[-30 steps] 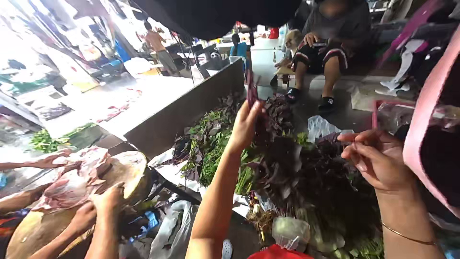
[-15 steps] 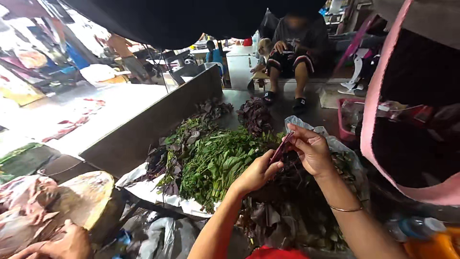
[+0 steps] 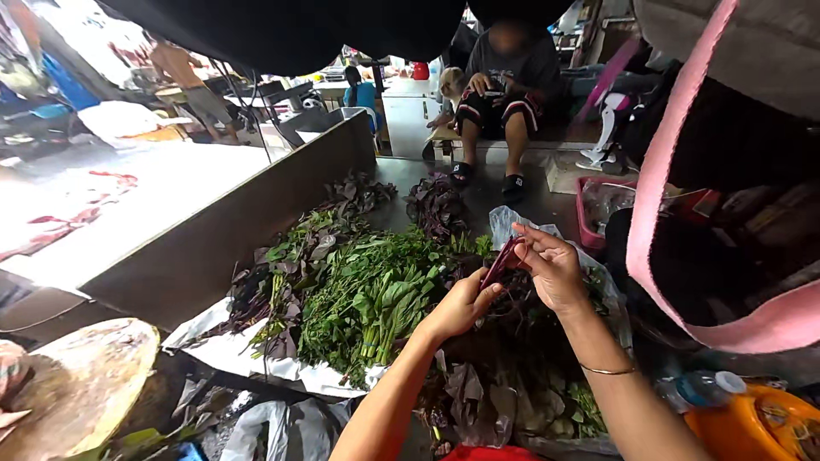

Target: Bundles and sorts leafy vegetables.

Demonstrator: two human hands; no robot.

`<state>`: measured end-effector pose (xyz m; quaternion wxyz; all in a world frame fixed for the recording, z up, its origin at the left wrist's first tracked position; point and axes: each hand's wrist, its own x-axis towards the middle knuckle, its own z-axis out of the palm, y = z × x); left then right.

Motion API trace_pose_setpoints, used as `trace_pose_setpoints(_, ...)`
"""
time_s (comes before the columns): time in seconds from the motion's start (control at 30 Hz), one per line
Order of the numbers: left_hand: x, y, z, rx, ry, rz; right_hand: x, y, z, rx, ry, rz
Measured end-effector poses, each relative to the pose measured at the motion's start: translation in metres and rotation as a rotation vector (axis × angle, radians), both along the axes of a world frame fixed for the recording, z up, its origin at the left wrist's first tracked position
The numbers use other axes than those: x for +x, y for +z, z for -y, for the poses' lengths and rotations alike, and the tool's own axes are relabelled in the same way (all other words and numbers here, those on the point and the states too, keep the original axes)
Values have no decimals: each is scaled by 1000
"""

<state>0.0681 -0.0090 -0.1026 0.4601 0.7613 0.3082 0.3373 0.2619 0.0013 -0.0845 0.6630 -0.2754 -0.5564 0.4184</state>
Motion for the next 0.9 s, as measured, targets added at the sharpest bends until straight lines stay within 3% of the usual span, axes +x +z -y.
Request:
trace_pose_setpoints(0.23,-6,16,0,117,-49,-121,23,20,-17,-124,424,286)
trace_pose_setpoints(0.37,-5,18,4,171,-50,-151,12,-5,-17,-101,526,75)
trace_pose_setpoints(0.5,-3,19,6,252,-28,-183,-4,-5,-6,-92,516,232)
trace_pose_setpoints(0.67,-11,22,7,266,24,-235,9,2,7,-228,206,600)
trace_pose_setpoints(0.77,-17,25,5,251,78,-224,20,-2,15,-135,167,718)
trace_pose_setpoints(0.83,-22,24,0,195,99,-174,23,-7,32,-5,242,629)
trace_pose_setpoints(0.9,-24,20,-5,116,103,-47,18,-10,51,162,473,313)
